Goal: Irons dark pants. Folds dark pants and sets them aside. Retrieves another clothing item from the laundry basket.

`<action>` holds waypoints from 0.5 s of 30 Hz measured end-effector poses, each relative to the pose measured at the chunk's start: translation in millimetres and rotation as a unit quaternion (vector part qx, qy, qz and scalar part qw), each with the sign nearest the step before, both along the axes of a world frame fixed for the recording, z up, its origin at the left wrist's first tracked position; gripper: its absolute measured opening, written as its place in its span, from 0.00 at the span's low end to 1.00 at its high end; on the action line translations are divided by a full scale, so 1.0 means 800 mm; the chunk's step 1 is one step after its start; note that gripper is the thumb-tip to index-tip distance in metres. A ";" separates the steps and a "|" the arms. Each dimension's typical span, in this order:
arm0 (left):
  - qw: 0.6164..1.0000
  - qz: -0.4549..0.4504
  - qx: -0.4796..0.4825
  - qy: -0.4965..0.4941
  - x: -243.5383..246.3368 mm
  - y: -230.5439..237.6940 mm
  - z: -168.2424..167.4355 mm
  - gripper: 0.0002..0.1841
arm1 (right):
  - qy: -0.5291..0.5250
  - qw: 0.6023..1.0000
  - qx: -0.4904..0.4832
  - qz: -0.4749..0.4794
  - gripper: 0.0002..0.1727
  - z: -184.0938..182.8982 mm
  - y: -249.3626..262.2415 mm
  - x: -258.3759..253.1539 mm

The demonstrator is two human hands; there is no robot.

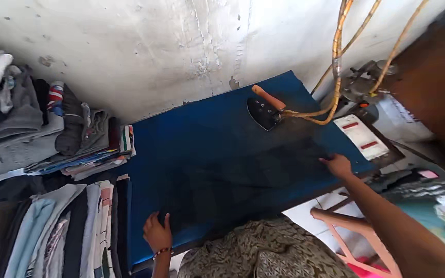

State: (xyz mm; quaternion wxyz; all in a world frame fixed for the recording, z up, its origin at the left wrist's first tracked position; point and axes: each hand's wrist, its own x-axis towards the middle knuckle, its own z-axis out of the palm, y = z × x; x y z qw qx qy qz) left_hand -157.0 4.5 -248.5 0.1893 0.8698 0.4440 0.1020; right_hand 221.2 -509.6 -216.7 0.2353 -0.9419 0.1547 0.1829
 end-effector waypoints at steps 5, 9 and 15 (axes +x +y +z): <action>0.989 0.135 -0.041 0.042 0.030 -0.026 0.024 0.19 | -0.024 0.995 0.024 0.089 0.20 0.030 -0.010 0.021; 0.982 0.166 -0.068 0.052 0.041 -0.031 0.040 0.18 | -0.079 0.967 0.099 0.223 0.17 0.067 -0.008 0.048; 0.974 0.159 -0.154 0.051 0.016 -0.013 0.055 0.19 | -0.213 0.924 0.199 0.250 0.21 0.091 -0.021 0.097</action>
